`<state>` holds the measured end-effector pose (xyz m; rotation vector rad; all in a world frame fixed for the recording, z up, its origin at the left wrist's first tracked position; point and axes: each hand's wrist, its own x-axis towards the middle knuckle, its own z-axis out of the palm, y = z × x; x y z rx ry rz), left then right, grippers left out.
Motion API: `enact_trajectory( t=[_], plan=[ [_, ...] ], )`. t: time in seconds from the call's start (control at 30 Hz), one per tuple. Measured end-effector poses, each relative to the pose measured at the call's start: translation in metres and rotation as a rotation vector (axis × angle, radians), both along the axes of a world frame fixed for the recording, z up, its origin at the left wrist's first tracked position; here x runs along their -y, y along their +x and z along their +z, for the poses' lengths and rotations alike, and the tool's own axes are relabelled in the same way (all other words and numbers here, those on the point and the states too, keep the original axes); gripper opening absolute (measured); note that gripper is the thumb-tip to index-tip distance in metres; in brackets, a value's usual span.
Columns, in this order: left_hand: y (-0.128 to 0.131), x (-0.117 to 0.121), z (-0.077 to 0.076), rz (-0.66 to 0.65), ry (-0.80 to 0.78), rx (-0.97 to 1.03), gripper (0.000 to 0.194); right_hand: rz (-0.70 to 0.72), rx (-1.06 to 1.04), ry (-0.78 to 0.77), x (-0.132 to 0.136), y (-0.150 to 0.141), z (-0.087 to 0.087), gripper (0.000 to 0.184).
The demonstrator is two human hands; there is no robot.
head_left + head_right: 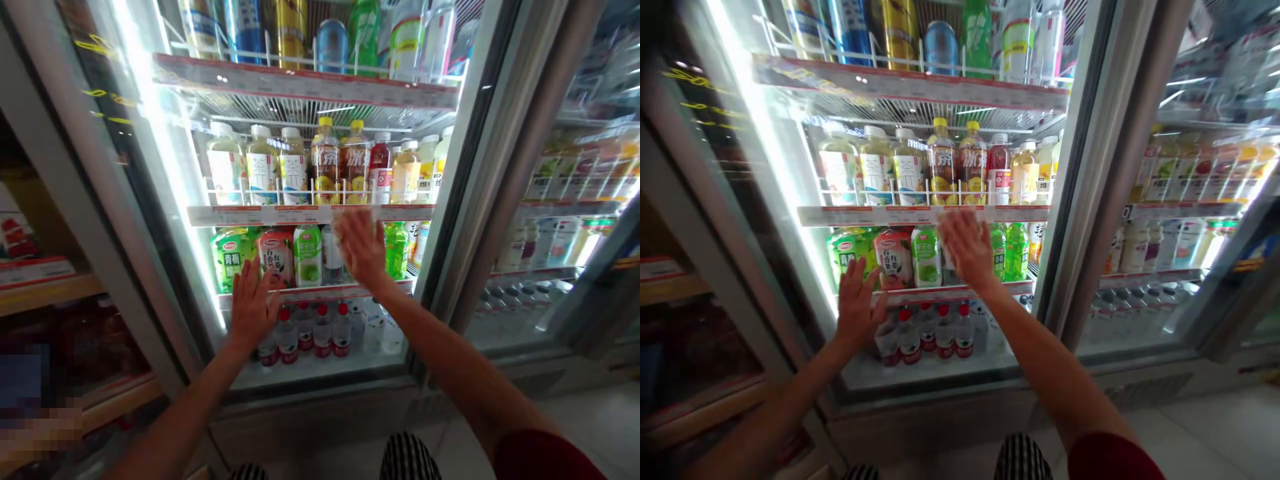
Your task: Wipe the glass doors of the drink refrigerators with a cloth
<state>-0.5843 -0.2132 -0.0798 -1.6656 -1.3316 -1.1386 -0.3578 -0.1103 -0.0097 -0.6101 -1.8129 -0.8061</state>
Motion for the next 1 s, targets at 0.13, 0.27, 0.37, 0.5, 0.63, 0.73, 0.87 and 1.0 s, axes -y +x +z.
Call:
enact_trajectory(
  t=[0.13,0.27,0.37,0.5,0.63,0.73,0.87,1.0],
  plan=[
    [0.003,-0.003,-0.008,0.03,0.042,-0.03,0.066,-0.016,-0.112,0.015,0.003,0.003,-0.009,0.055],
    [0.006,-0.001,-0.012,0.035,0.038,-0.069,0.068,0.088,0.357,-0.007,0.015,0.018,-0.089,0.052],
    [0.011,0.0,-0.01,-0.004,0.029,-0.114,0.066,-0.024,0.069,-0.008,-0.004,0.054,-0.074,0.053],
    [0.023,-0.006,-0.004,-0.036,0.018,-0.104,0.062,-0.134,-0.458,0.023,-0.029,0.089,-0.029,0.052],
    [0.028,-0.011,-0.005,-0.044,0.026,-0.104,0.06,-0.104,-0.316,-0.07,-0.007,0.089,-0.094,0.057],
    [0.026,-0.011,-0.009,-0.054,0.034,-0.13,0.061,-0.111,-0.122,-0.116,-0.001,0.095,-0.128,0.059],
    [0.025,-0.009,-0.011,-0.024,0.032,-0.139,0.063,-0.123,-0.498,-0.021,-0.029,0.114,-0.062,0.052],
    [0.027,-0.008,-0.011,-0.01,0.013,-0.16,0.063,-0.086,-0.509,0.028,-0.027,0.08,-0.04,0.054]
  ],
)
